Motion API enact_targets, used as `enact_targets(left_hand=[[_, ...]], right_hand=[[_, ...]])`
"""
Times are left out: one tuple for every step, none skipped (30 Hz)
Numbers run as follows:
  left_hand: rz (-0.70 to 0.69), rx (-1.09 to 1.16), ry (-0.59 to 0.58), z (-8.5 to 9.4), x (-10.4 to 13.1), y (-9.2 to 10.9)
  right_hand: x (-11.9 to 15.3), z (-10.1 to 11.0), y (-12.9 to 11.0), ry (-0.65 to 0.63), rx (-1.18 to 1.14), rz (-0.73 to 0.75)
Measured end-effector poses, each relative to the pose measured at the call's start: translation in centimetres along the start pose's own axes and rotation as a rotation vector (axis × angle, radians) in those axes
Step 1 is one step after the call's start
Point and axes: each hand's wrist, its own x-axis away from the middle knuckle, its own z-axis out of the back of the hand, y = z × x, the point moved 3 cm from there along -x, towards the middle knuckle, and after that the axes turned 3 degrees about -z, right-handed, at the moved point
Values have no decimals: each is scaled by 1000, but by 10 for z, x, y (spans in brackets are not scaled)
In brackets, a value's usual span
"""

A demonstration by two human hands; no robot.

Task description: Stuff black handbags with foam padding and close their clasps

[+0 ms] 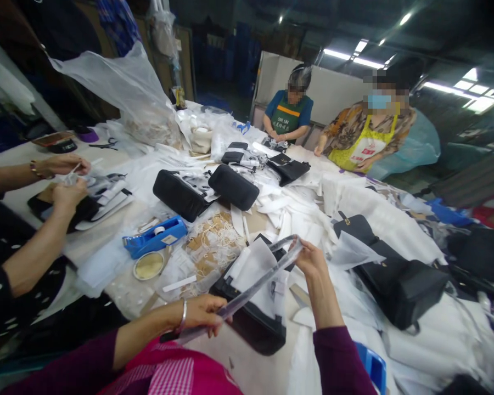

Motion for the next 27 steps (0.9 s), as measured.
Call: enact_targets(left_hand=[[-14,25,6,-2,-7,3],[-30,54,18,-3,-14,6],[-43,83,32,-4,-21,9],[-51,113,47,-4,-28,11],[-51,144,61,-5,-34,13],[-51,177,73,-5,-41,15],[-52,210,82,-6,-47,16],[-56,243,87,-6,-53,18],[-67,278,88,-7,-59,20],[-87,313,88,-7,-64,22],[-109,344,84,-8,-69,23],[-129,370,80,-8,-73,25],[-144,391,74,-9,-76,25],[-155,405,73,-10,-78,25],[-158,412,73,-11,-80,25],[-152,410,67,-12,-80,23],[-136,401,50,-14,-80,22],[-113,381,23,-17,-79,20],[-88,351,-9,-20,-77,18],[-60,316,-39,-24,-75,16],[-33,279,-58,-27,-74,15],[-16,247,-56,-29,-73,14],[-10,224,-31,-30,-73,15],[-15,214,12,-30,-73,16],[-29,215,61,-29,-75,19],[-52,225,112,-27,-77,23],[-80,241,161,-24,-79,28]], right_hand=[[-10,-7,-4,20,-7,-17],[-18,-14,-7,43,-24,-37],[-25,-21,-9,59,-46,-51],[-29,-28,-10,56,-64,-50],[-31,-35,-9,39,-76,-39],[-30,-41,-6,8,-80,-27],[-26,-47,0,-34,-73,-25],[-20,-52,10,-84,-55,-35],[-12,-56,21,-132,-30,-50],[-3,-58,35,-176,1,-66],[6,-59,49,-212,37,-77],[13,-58,63,-235,73,-80],[20,-56,74,-239,106,-70],[24,-53,83,-226,133,-50],[27,-50,88,-200,150,-24],[28,-48,89,-171,158,6],[28,-47,86,-143,159,39],[26,-46,81,-125,156,71],[25,-47,74,-117,151,98],[23,-48,66,-118,144,114],[21,-49,59,-122,137,117],[21,-51,52,-128,136,107],[23,-51,48,-126,146,99],[27,-51,45,-108,169,104],[34,-49,45,-63,203,138],[45,-45,47,6,244,198],[58,-41,52,86,288,272]])
